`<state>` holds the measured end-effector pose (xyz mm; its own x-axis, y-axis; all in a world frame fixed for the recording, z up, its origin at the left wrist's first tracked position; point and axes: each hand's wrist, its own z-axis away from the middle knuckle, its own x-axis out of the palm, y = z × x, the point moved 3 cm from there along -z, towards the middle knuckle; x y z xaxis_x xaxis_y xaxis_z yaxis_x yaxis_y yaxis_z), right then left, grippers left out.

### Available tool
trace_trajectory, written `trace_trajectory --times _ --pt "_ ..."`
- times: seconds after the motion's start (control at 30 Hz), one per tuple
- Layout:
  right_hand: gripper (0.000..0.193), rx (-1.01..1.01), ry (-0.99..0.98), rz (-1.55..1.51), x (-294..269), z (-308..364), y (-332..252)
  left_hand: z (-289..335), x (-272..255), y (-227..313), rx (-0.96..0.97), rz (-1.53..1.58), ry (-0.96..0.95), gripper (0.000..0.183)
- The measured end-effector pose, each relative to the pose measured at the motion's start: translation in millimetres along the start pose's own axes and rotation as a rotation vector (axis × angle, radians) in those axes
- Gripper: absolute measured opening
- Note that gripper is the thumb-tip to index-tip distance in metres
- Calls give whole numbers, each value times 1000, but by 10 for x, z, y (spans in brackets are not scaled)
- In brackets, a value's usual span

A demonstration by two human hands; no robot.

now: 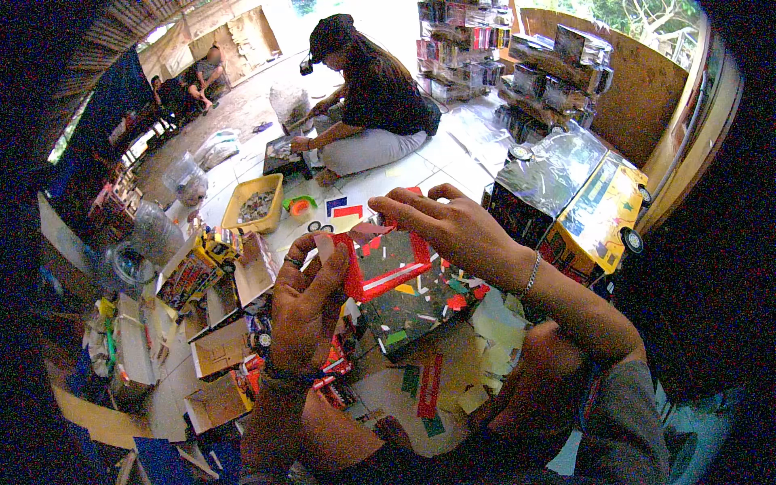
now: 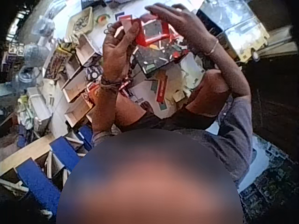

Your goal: The person assembles a small red paper frame by folding and taping pieces together. They then cut a red printed label and a white paper strip with scissors, folding and arranging the pieces on a cluttered work surface.

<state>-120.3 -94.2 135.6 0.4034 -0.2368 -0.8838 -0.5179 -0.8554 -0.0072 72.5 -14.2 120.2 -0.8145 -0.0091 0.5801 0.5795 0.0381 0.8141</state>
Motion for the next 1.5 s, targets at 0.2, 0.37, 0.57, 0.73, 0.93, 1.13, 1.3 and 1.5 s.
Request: trace_trajectory --times 0.2,0.37,0.57,0.73,0.93,1.13,1.3,1.5 --pt "64 -5 12 34 -1 -1 1 -4 -1 10 14 -27 12 30" --pt "60 -13 17 37 -14 -9 -25 2 17 24 -20 -13 -25 24" --pt "59 -13 15 31 -47 -6 -52 6 26 17 -44 2 -59 25" --pt "65 -26 20 52 -64 0 -69 10 9 7 -54 5 -96 26" --pt "69 -2 -4 65 -45 28 -31 6 16 0 -41 43 -89 27" --pt "69 28 102 183 -51 56 129 20 5 51 -42 36 -71 28" --pt "52 202 182 26 -40 85 285 44 -8 94 -33 22 -59 27" --pt "39 611 238 -1156 -43 87 203 103 36 169 263 -352 -86 24"
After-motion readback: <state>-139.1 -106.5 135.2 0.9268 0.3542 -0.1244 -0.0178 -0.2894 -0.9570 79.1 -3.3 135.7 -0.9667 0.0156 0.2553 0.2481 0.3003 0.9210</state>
